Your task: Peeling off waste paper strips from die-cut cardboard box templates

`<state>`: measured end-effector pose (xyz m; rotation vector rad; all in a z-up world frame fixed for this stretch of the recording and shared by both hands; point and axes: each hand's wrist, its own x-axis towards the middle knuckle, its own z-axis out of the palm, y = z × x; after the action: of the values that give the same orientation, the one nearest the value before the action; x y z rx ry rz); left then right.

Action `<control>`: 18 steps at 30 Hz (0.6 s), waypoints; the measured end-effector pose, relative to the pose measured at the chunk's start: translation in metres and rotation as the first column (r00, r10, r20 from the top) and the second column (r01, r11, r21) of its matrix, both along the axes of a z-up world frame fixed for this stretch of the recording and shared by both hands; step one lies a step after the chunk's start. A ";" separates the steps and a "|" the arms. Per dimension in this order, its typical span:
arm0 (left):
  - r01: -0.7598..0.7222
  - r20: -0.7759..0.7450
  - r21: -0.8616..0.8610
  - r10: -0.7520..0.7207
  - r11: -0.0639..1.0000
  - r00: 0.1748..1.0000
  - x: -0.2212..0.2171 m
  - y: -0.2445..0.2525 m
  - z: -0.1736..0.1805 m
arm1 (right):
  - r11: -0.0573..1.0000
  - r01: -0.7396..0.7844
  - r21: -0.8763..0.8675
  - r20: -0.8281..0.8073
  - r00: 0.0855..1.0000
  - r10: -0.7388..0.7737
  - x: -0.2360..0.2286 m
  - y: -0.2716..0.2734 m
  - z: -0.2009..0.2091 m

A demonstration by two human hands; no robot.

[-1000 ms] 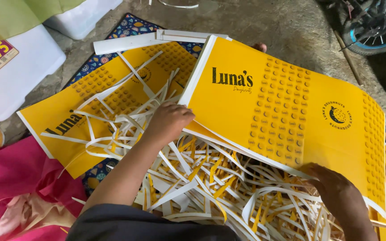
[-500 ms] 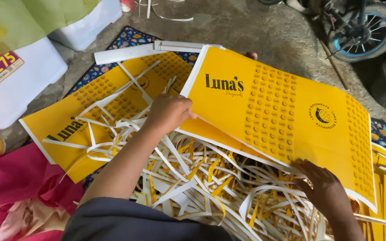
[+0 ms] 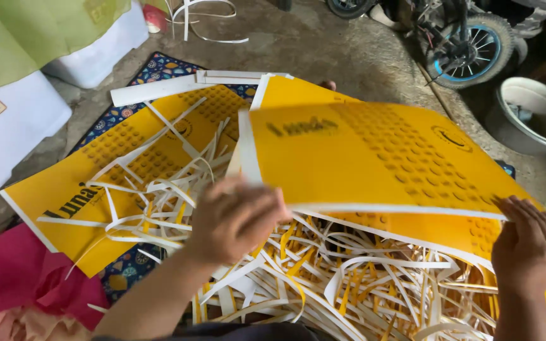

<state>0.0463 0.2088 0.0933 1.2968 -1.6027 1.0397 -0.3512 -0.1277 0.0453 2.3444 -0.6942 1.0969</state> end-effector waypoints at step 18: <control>-0.137 -0.418 0.768 0.651 0.626 0.633 0.105 -0.085 -0.158 | 0.892 -0.181 0.413 -0.131 0.958 0.255 0.042 -0.047 -0.126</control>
<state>0.1512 0.1238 -0.0646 2.3333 -1.0964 0.0675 -0.3092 -0.1743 -0.0810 2.8906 -0.6433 0.8729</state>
